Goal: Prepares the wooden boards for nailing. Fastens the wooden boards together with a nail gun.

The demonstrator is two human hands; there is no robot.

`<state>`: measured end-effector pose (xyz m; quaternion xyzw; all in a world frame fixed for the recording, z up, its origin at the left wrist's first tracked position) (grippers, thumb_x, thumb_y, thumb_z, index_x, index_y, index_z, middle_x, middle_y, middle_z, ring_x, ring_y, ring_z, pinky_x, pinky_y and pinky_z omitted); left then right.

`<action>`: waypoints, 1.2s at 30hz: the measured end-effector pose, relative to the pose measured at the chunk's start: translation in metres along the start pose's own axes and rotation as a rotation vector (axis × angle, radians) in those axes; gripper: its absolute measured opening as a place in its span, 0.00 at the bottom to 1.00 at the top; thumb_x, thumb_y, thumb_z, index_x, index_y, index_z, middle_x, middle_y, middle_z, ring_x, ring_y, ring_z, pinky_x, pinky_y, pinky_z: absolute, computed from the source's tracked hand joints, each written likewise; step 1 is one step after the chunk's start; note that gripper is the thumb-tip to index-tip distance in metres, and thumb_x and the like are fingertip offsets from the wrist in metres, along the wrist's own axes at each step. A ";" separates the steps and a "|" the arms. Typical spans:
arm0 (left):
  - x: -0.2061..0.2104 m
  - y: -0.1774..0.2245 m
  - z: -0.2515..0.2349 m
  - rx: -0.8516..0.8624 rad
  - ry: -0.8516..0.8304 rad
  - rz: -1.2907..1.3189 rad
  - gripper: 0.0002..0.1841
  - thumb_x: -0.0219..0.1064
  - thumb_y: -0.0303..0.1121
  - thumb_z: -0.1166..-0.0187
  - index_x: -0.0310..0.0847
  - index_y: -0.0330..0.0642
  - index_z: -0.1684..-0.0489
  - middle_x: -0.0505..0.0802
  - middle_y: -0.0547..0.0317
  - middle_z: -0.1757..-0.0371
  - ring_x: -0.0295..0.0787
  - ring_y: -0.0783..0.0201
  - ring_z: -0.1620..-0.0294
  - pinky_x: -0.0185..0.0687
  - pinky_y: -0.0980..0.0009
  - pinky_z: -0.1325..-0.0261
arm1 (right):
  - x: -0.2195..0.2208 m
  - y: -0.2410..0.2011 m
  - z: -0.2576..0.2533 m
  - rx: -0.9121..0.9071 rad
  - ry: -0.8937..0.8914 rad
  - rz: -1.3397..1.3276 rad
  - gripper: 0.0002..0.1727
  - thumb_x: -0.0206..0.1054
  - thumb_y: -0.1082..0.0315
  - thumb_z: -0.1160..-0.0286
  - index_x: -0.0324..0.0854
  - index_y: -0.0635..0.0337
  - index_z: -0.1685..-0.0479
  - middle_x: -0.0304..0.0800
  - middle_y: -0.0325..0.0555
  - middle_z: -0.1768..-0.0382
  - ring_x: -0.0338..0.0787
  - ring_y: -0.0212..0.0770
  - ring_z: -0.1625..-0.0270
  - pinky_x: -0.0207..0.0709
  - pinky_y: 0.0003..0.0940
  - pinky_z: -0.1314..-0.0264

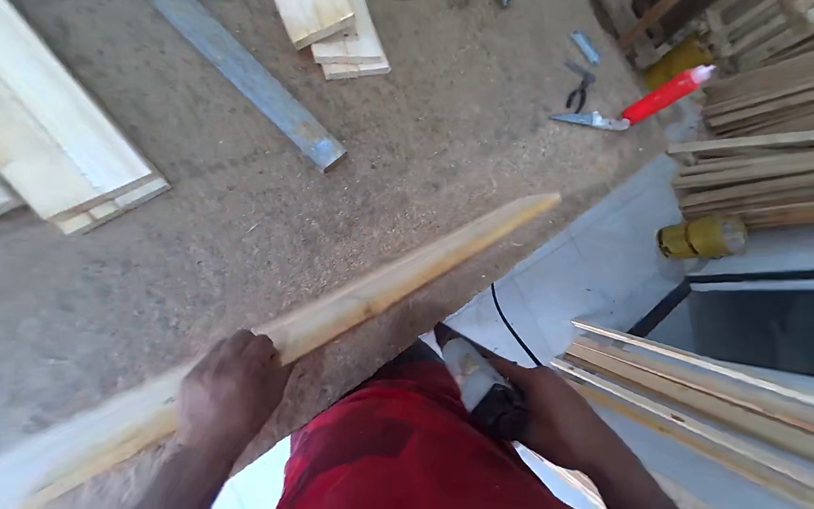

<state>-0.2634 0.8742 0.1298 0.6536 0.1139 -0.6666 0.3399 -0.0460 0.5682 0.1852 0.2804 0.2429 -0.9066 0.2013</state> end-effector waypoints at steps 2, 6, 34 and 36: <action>0.031 -0.006 0.044 -0.005 0.037 -0.004 0.11 0.75 0.36 0.32 0.87 0.35 0.68 0.91 0.39 0.62 0.92 0.35 0.56 0.88 0.38 0.59 | -0.016 -0.009 -0.004 -0.088 0.032 0.002 0.36 0.80 0.47 0.46 0.83 0.39 0.29 0.96 0.45 0.59 0.95 0.49 0.55 0.87 0.60 0.54; 0.106 -0.001 0.093 -0.215 -0.570 0.079 0.17 0.67 0.49 0.18 0.92 0.46 0.53 0.95 0.50 0.48 0.91 0.45 0.40 0.84 0.40 0.36 | -0.009 -0.019 -0.052 -0.001 -0.139 0.086 0.32 0.77 0.36 0.43 0.84 0.33 0.34 0.93 0.40 0.63 0.93 0.44 0.56 0.85 0.56 0.54; 0.135 0.004 -0.100 -0.402 0.118 -0.069 0.24 0.49 0.57 0.16 0.86 0.51 0.58 0.90 0.52 0.54 0.85 0.47 0.43 0.74 0.48 0.41 | 0.023 -0.092 -0.193 -0.128 -0.621 0.538 0.29 0.64 0.32 0.32 0.79 0.42 0.43 0.88 0.38 0.68 0.91 0.44 0.61 0.83 0.49 0.64; 0.135 0.004 -0.101 -0.407 0.122 -0.069 0.24 0.49 0.57 0.17 0.86 0.51 0.58 0.90 0.52 0.55 0.85 0.46 0.44 0.74 0.48 0.42 | 0.024 -0.093 -0.192 -0.097 -0.659 0.556 0.29 0.65 0.33 0.32 0.77 0.45 0.42 0.88 0.40 0.66 0.92 0.46 0.60 0.83 0.50 0.62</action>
Point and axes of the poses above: each hand's wrist, its own z-axis away from the middle knuckle, its own x-axis out of the palm, y = z × x, the point moved 9 cm from there along -z, towards the middle knuckle
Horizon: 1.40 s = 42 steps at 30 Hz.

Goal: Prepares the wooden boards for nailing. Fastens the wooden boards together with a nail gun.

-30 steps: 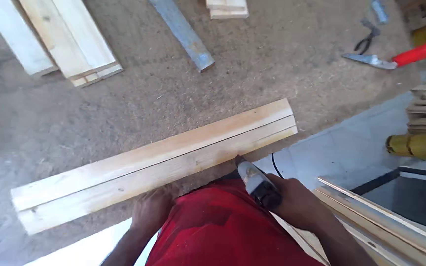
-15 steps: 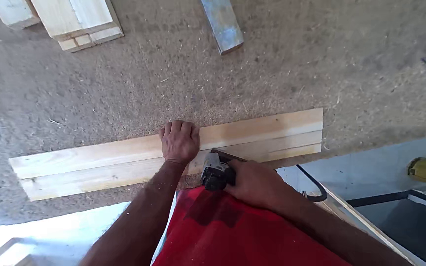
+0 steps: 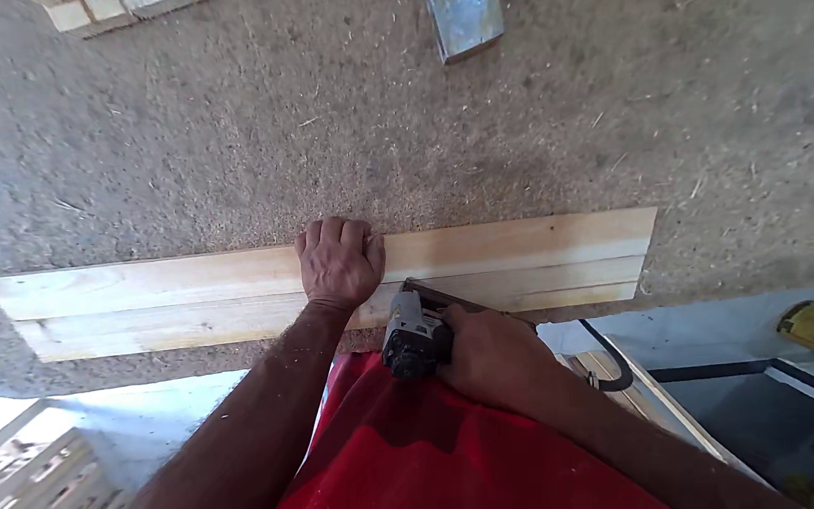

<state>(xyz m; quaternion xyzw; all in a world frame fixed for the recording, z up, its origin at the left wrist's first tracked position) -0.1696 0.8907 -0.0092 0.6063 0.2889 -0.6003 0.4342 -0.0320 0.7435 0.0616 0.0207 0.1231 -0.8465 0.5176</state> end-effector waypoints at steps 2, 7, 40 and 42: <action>0.000 0.000 -0.001 -0.001 0.004 -0.002 0.24 0.50 0.57 0.18 0.86 0.51 0.58 0.90 0.52 0.56 0.85 0.46 0.45 0.74 0.48 0.43 | -0.001 0.000 0.000 0.008 -0.024 0.012 0.31 0.64 0.33 0.31 0.74 0.46 0.39 0.87 0.41 0.65 0.92 0.47 0.60 0.83 0.51 0.62; 0.001 -0.001 -0.001 -0.004 -0.005 0.000 0.25 0.49 0.58 0.18 0.86 0.49 0.56 0.91 0.50 0.55 0.86 0.45 0.45 0.74 0.46 0.42 | -0.004 0.020 0.002 0.016 -0.044 -0.012 0.31 0.65 0.33 0.31 0.76 0.43 0.38 0.88 0.41 0.66 0.92 0.47 0.60 0.83 0.51 0.63; 0.032 0.183 -0.029 0.184 -0.018 0.140 0.27 0.49 0.58 0.15 0.81 0.54 0.30 0.81 0.44 0.21 0.68 0.41 0.15 0.62 0.40 0.17 | -0.023 0.180 0.029 0.066 0.122 -0.055 0.29 0.68 0.33 0.36 0.81 0.38 0.41 0.89 0.36 0.68 0.92 0.43 0.63 0.84 0.51 0.65; 0.032 0.180 -0.025 0.160 -0.004 0.112 0.25 0.51 0.56 0.17 0.82 0.54 0.34 0.82 0.46 0.23 0.70 0.42 0.16 0.64 0.41 0.19 | -0.021 0.189 0.032 0.059 0.087 -0.047 0.30 0.68 0.33 0.35 0.80 0.38 0.37 0.90 0.38 0.67 0.92 0.45 0.62 0.84 0.52 0.64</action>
Point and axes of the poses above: each hand's wrist, its own z-axis away from the middle knuckle, its own x-axis out of the palm, y = z × x, the point moved 9 cm from there along -z, towards the middle knuckle
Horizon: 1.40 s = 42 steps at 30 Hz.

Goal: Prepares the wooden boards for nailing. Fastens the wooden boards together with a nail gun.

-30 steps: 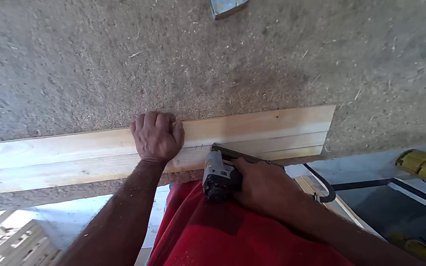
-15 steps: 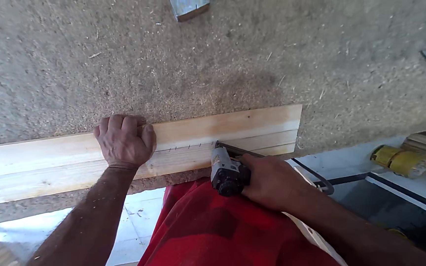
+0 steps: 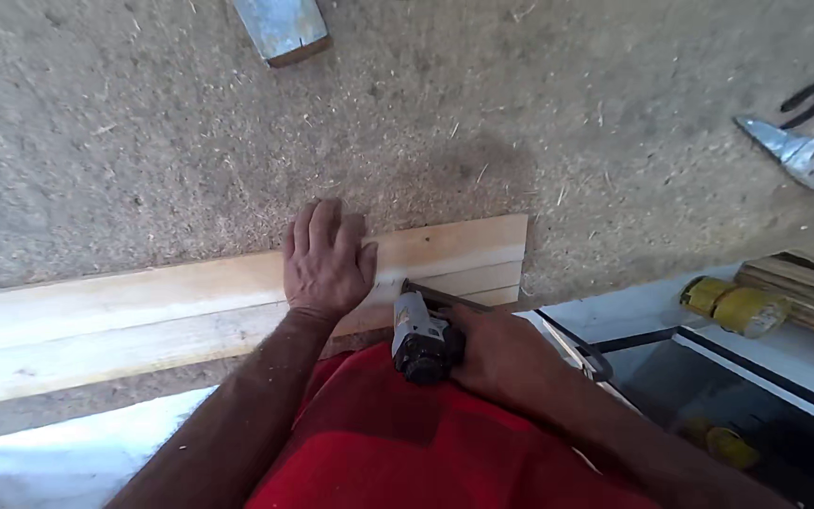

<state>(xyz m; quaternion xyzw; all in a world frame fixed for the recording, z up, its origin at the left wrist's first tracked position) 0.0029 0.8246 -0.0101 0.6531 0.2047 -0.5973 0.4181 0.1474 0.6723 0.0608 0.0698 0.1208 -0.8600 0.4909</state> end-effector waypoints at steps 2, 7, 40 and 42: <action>0.000 -0.002 0.000 -0.025 -0.008 -0.012 0.25 0.51 0.56 0.17 0.82 0.55 0.34 0.81 0.48 0.21 0.69 0.44 0.15 0.63 0.41 0.19 | -0.004 0.012 -0.001 -0.005 -0.019 0.018 0.31 0.67 0.33 0.35 0.80 0.39 0.37 0.90 0.40 0.67 0.92 0.46 0.61 0.84 0.53 0.63; -0.002 -0.003 0.001 -0.044 0.008 -0.041 0.26 0.51 0.58 0.18 0.83 0.54 0.36 0.82 0.50 0.22 0.71 0.46 0.17 0.63 0.43 0.20 | -0.009 0.046 0.001 -0.033 -0.024 0.032 0.30 0.67 0.34 0.34 0.79 0.38 0.36 0.90 0.38 0.69 0.92 0.46 0.63 0.83 0.53 0.65; -0.002 -0.008 0.006 -0.097 0.026 -0.038 0.33 0.44 0.62 0.19 0.83 0.50 0.34 0.81 0.48 0.21 0.74 0.44 0.21 0.63 0.41 0.24 | -0.040 0.185 0.014 -0.094 0.101 0.040 0.28 0.72 0.34 0.37 0.84 0.33 0.39 0.88 0.28 0.72 0.89 0.33 0.68 0.83 0.45 0.68; -0.002 -0.008 0.004 -0.095 0.025 -0.037 0.32 0.44 0.62 0.19 0.83 0.51 0.34 0.81 0.48 0.21 0.74 0.44 0.21 0.63 0.41 0.24 | -0.041 0.186 0.015 -0.089 0.098 0.030 0.23 0.73 0.36 0.38 0.84 0.35 0.48 0.86 0.27 0.75 0.88 0.32 0.70 0.82 0.43 0.70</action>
Point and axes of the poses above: each hand's wrist, its own z-axis away from the middle knuckle, its own x-axis out of the palm, y = z × x, the point moved 9 cm from there along -z, towards the middle knuckle
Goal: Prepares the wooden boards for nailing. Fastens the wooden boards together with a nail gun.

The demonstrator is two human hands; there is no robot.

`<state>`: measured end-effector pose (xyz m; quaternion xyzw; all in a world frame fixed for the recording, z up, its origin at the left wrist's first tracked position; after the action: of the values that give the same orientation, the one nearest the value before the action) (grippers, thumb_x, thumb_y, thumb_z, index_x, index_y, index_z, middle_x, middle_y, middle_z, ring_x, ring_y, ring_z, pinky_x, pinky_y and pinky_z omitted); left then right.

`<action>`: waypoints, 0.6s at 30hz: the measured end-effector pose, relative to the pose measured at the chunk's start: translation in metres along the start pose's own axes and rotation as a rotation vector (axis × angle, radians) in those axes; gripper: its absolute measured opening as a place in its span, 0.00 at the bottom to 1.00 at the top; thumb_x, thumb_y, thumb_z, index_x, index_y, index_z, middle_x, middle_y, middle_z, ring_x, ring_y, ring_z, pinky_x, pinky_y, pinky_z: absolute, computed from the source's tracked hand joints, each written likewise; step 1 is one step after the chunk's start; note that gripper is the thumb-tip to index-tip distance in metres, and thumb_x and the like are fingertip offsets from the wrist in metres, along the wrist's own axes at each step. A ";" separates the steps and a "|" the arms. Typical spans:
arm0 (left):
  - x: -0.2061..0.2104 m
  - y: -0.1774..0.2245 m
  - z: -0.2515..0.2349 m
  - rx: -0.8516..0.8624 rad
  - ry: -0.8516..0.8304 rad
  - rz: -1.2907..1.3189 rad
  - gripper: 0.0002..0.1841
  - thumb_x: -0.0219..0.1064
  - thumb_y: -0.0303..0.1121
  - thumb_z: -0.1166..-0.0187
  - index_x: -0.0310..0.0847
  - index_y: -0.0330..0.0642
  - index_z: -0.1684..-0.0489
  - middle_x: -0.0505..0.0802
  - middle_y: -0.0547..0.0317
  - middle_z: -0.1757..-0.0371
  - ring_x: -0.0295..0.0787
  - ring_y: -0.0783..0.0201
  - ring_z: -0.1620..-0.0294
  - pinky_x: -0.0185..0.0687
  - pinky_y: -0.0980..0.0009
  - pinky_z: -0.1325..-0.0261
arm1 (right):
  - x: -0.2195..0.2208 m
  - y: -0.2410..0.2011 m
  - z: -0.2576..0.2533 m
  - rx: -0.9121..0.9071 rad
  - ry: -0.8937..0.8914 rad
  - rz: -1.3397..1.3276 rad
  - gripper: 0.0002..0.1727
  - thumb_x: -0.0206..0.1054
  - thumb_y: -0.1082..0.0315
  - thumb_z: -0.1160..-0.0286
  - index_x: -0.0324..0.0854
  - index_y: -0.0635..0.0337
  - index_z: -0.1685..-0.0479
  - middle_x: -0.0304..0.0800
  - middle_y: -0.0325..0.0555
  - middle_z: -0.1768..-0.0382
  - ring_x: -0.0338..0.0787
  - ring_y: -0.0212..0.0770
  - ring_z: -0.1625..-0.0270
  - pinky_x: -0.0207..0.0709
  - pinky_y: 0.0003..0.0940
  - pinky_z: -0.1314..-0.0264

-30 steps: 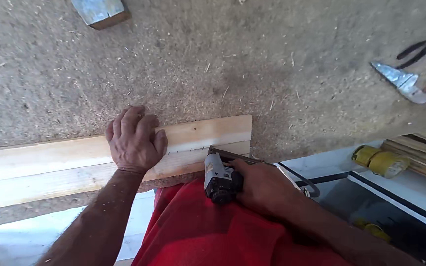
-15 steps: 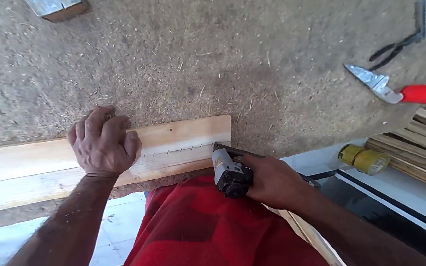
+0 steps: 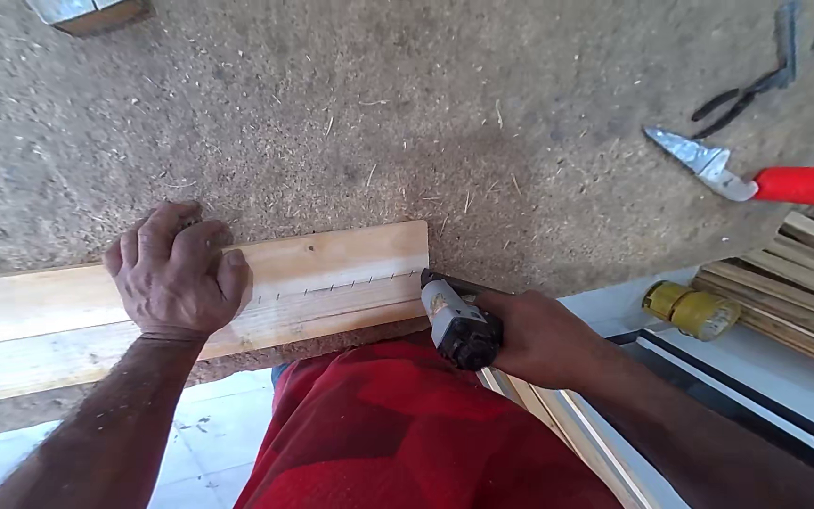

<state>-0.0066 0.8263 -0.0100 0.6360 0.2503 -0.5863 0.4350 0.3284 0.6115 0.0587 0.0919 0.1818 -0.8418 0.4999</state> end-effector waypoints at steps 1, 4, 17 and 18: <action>0.000 0.000 0.000 -0.001 0.002 0.002 0.32 0.44 0.62 0.19 0.83 0.51 0.34 0.81 0.48 0.21 0.75 0.44 0.21 0.63 0.41 0.24 | -0.001 0.000 0.000 0.006 0.005 -0.006 0.21 0.73 0.37 0.38 0.84 0.35 0.51 0.84 0.27 0.77 0.87 0.32 0.72 0.80 0.42 0.72; -0.002 0.001 -0.001 0.002 0.008 -0.002 0.32 0.44 0.62 0.19 0.84 0.51 0.35 0.81 0.49 0.21 0.76 0.45 0.22 0.64 0.41 0.26 | -0.002 -0.001 0.004 -0.009 0.066 -0.049 0.25 0.72 0.34 0.38 0.85 0.33 0.45 0.84 0.25 0.78 0.86 0.29 0.75 0.81 0.40 0.74; -0.033 0.115 0.036 -0.178 -0.444 0.519 0.33 0.65 0.62 0.22 0.84 0.43 0.31 0.89 0.57 0.31 0.83 0.59 0.27 0.80 0.49 0.25 | 0.025 -0.086 0.068 -0.061 0.320 0.103 0.15 0.62 0.63 0.20 0.78 0.54 0.39 0.90 0.51 0.64 0.93 0.57 0.60 0.85 0.57 0.62; -0.031 0.147 0.055 -0.296 -0.638 0.778 0.31 0.65 0.60 0.22 0.84 0.43 0.33 0.94 0.59 0.44 0.91 0.64 0.42 0.89 0.56 0.37 | 0.025 -0.099 0.069 -0.083 0.390 0.119 0.12 0.60 0.67 0.18 0.80 0.57 0.41 0.90 0.52 0.64 0.93 0.57 0.59 0.86 0.56 0.59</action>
<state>0.0803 0.7130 0.0612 0.4035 -0.0694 -0.5042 0.7603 0.2316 0.6071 0.1347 0.2429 0.3041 -0.7688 0.5075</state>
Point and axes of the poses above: each hand's wrist, its own z-axis away from the middle knuckle, its own x-axis out of the palm, y = z × x, the point moved 9 cm from there along -z, towards the middle knuckle
